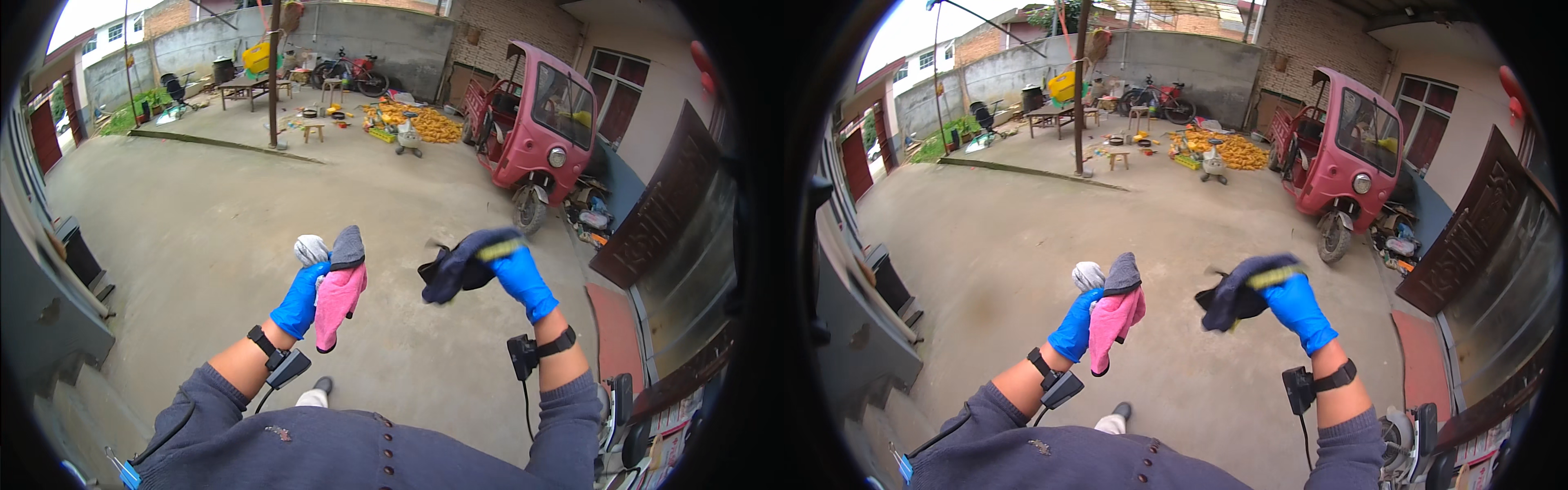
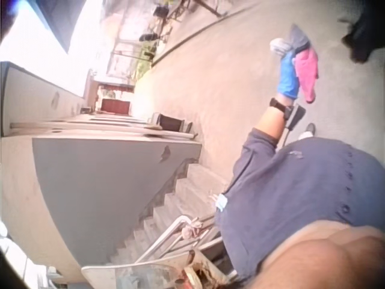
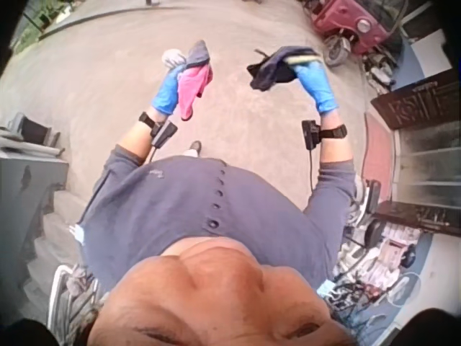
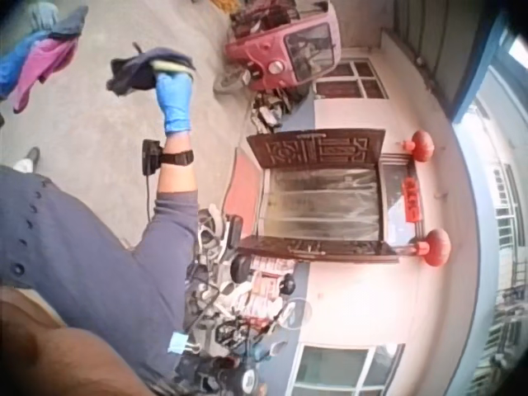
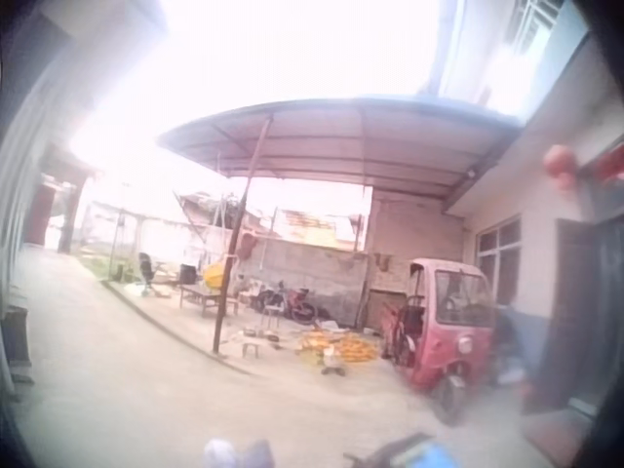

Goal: The person gathers cloths, folds a white cloth, and attaches it to a mop head by threading it through slots and securing it with clips. The person then adjusts the cloth to ensure it is properly fitted.

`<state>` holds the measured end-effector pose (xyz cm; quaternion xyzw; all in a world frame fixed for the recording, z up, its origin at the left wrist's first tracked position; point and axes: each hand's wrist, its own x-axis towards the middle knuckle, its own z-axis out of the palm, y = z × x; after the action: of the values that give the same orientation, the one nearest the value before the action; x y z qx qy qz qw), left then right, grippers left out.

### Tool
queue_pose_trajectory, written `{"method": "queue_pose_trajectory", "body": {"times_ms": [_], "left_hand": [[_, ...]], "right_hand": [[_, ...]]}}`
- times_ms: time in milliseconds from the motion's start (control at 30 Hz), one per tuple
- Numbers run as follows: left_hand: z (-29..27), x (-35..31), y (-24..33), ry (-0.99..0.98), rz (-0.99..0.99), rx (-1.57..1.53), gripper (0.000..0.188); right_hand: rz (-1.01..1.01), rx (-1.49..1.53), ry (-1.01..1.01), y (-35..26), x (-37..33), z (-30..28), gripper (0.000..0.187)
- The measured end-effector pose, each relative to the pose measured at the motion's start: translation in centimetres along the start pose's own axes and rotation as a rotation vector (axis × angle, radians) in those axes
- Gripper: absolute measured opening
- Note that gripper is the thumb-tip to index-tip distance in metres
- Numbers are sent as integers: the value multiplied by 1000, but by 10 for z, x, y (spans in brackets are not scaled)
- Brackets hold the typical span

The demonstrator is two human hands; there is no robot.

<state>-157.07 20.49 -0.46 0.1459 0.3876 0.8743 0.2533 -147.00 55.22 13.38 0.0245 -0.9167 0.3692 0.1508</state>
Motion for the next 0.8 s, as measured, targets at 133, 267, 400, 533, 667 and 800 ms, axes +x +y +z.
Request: {"method": "queue_pose_trajectory", "body": {"times_ms": [133, 267, 400, 533, 667, 800], "left_hand": [[0, 106, -14, -21, -7, 130, 22], [9, 230, -36, -143, -138, 26, 18], [32, 324, -87, -261, -246, 40, 20], [67, 409, -157, -294, -363, 139, 11], [118, 450, -253, -294, -595, 252, 20], [231, 523, -296, -491, -535, 235, 19]], "right_hand": [[-59, 375, 300, 58, 65, -45, 21], [123, 479, 372, 104, 120, -75, 23], [342, 665, 499, 150, 145, -99, 27], [351, 798, 580, 203, 167, -138, 29], [340, 875, 632, 267, 167, -161, 26], [336, 918, 674, 329, 196, -226, 25]]}}
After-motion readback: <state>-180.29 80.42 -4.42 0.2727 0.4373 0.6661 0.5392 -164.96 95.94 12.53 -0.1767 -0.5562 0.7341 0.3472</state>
